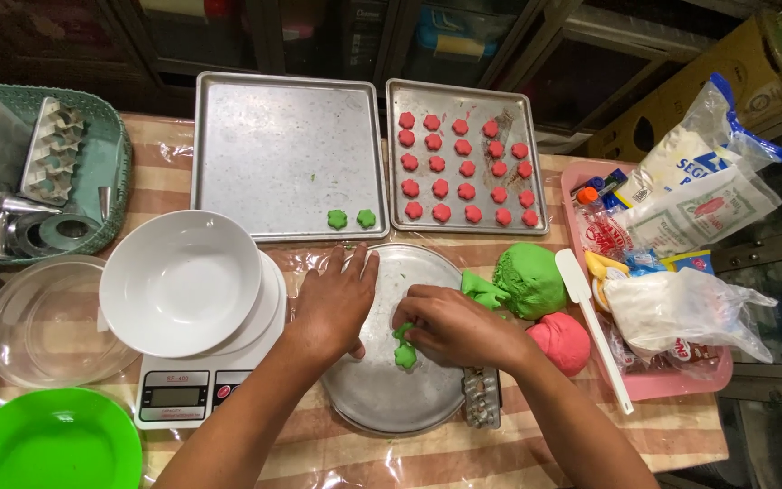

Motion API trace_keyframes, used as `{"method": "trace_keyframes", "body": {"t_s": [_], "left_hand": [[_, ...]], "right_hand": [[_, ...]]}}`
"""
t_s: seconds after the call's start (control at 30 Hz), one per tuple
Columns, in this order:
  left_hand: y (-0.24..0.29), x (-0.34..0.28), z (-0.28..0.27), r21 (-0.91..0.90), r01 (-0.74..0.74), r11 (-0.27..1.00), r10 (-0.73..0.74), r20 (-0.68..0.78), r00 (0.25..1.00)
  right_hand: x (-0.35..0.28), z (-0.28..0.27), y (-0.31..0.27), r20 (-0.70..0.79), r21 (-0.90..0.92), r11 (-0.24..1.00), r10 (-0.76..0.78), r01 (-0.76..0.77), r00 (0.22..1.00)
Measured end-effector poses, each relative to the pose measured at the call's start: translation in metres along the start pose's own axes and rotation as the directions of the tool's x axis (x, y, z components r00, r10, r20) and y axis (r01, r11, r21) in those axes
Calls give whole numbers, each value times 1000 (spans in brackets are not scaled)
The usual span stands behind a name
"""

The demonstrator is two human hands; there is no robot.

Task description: Molding green dough into small shapes using a manual mold and placing them on a baking tray.

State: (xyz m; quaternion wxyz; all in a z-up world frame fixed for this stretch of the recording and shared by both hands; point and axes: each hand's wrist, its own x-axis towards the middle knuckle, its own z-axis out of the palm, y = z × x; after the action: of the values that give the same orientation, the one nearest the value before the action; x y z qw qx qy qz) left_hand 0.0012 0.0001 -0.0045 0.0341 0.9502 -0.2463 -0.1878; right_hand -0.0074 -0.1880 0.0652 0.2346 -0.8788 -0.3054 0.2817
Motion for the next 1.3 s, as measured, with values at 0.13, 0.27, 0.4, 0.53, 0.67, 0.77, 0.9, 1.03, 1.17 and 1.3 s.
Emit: {"method": "trace_keyframes", "body": {"t_s": [0.13,0.27,0.4,0.53,0.67,0.77,0.9,1.03,1.17,1.3], "left_hand": [[0,0,0,7,0,1000,0,4,1000],[0,1,1,13,0,1000,0,2,1000],[1,0,0,11,0,1000,0,-2,1000],[1,-1,-1,6,10,1000,-10,6,1000],[1,0,2,7,9,1000,-9,-12,1000],[0,2,4,16,14,1000,-13,-26,1000],[0,1,-1,31,29,999,-28,-39,999],[-1,2,-1,24,24,999,-22,-45,999],[-1,3,0,7,28,1000,-28,-40,999],[-1,2,-1,6,25,1000,-25,-35,999]], "right_hand": [[1,-2,2,-37,59,998,28,-26,999],[7,0,9,-68,67,998,9,-5,998],[14,-4,11,-95,65,998,-7,13,995],[34,-14,24,-131,69,997,-10,19,991],[77,-37,23,-221,31,995,-86,96,972],[120,-38,24,-287,44,992,-98,115,953],[168,-28,23,-283,62,988,-119,141,952],[189,-18,17,-251,56,993,-89,106,964],[196,-15,18,-236,33,996,-74,84,969],[193,-18,15,-222,79,992,-75,95,972]]}}
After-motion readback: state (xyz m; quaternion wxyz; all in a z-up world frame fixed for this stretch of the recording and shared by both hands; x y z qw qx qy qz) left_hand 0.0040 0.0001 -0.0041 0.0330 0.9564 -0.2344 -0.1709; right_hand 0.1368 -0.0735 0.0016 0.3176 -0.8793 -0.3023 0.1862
